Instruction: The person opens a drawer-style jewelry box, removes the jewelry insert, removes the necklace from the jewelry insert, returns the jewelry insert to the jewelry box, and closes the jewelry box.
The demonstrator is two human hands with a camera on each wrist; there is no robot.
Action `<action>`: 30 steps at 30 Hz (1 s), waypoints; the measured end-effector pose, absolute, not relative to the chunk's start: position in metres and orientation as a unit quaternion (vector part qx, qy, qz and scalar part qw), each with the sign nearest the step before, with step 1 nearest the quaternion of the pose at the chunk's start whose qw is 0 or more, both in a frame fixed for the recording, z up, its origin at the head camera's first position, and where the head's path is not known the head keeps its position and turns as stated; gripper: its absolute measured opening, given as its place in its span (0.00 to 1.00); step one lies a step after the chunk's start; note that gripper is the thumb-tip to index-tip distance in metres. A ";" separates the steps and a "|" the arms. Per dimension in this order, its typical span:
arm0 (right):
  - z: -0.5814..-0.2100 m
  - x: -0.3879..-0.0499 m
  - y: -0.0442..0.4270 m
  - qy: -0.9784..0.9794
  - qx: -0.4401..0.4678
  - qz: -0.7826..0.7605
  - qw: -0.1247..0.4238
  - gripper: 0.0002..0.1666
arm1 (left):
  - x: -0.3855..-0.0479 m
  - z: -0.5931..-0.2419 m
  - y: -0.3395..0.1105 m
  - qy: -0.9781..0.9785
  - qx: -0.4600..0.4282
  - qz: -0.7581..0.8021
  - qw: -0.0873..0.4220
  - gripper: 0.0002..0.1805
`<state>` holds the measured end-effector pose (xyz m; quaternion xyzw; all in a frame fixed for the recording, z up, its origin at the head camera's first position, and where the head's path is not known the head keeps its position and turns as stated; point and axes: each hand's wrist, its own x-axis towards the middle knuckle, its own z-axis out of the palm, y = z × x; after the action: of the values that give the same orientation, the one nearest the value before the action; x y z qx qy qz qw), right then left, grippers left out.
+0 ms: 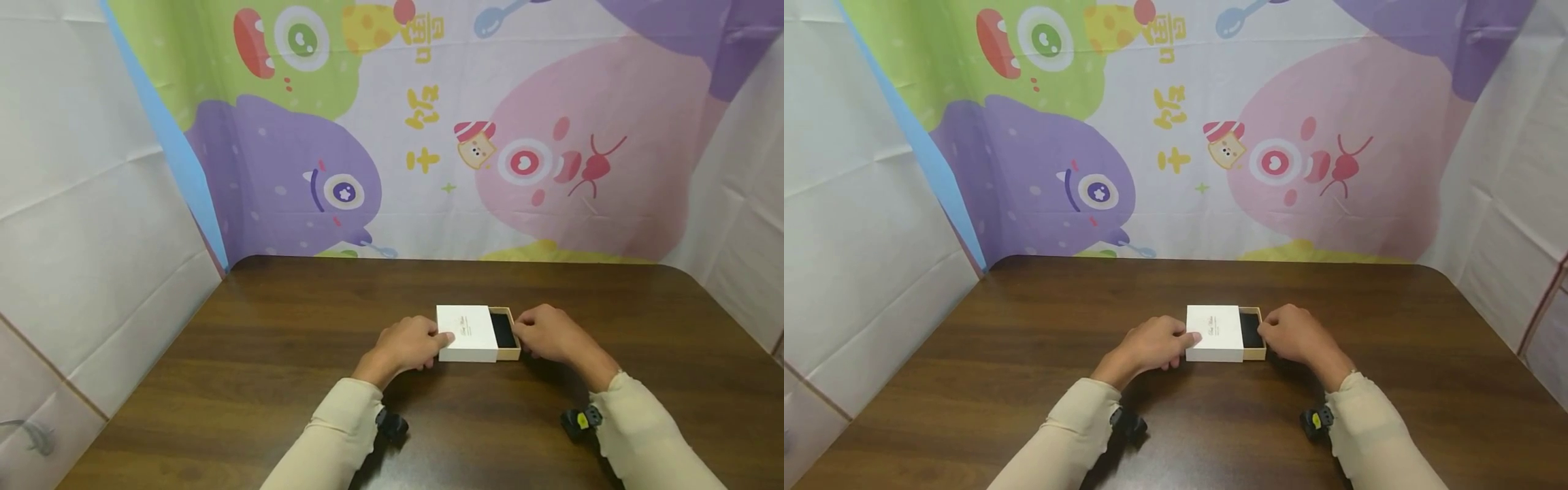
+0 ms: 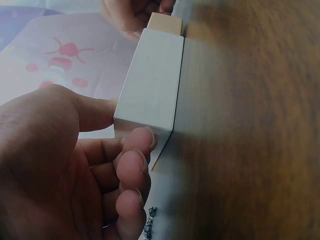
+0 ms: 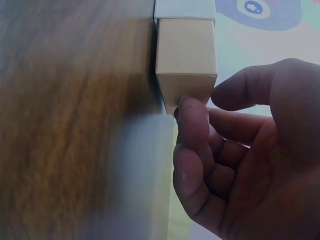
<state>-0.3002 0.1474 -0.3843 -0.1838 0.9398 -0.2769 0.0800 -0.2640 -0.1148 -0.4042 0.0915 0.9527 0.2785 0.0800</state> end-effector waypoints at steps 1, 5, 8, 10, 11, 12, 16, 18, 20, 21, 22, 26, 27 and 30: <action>-0.384 -0.300 0.147 0.939 -0.184 -0.278 0.081 0.14 | -0.264 -0.404 -0.115 0.953 0.092 0.278 0.080 0.23; -0.384 -0.297 0.146 0.938 -0.192 -0.279 0.080 0.14 | -0.263 -0.405 -0.114 0.953 0.092 0.277 0.080 0.23; -0.384 -0.296 0.145 0.938 -0.191 -0.279 0.082 0.14 | -0.263 -0.405 -0.114 0.953 0.093 0.276 0.080 0.23; -0.384 -0.295 0.145 0.938 -0.190 -0.279 0.083 0.15 | -0.263 -0.406 -0.114 0.953 0.094 0.276 0.081 0.23; -0.384 -0.295 0.145 0.937 -0.191 -0.279 0.084 0.15 | -0.263 -0.406 -0.114 0.953 0.094 0.275 0.081 0.23; -0.385 -0.295 0.145 0.937 -0.192 -0.280 0.085 0.15 | -0.263 -0.406 -0.114 0.953 0.094 0.276 0.081 0.23; -0.385 -0.296 0.143 0.935 -0.197 -0.281 0.088 0.15 | -0.264 -0.405 -0.114 0.954 0.092 0.273 0.081 0.23; -0.386 -0.296 0.143 0.934 -0.200 -0.282 0.088 0.15 | -0.264 -0.405 -0.114 0.954 0.091 0.275 0.082 0.23; -0.386 -0.297 0.142 0.934 -0.201 -0.281 0.088 0.15 | -0.265 -0.404 -0.115 0.954 0.091 0.275 0.082 0.23; -0.386 -0.297 0.142 0.934 -0.202 -0.281 0.088 0.14 | -0.265 -0.404 -0.115 0.953 0.091 0.276 0.082 0.23; -0.386 -0.298 0.142 0.934 -0.204 -0.281 0.088 0.14 | -0.265 -0.404 -0.115 0.953 0.090 0.277 0.082 0.23; -0.386 -0.298 0.142 0.932 -0.213 -0.280 0.090 0.14 | -0.265 -0.404 -0.115 0.953 0.093 0.275 0.082 0.23; -0.386 -0.298 0.142 0.931 -0.215 -0.280 0.091 0.14 | -0.265 -0.403 -0.115 0.953 0.094 0.275 0.082 0.23; -0.386 -0.297 0.141 0.931 -0.216 -0.279 0.093 0.14 | -0.264 -0.403 -0.114 0.953 0.094 0.276 0.082 0.23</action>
<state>-0.2974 0.1410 -0.3861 -0.2157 0.9311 -0.2791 0.0930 -0.2640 -0.1144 -0.4029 0.0944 0.9529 0.2761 0.0823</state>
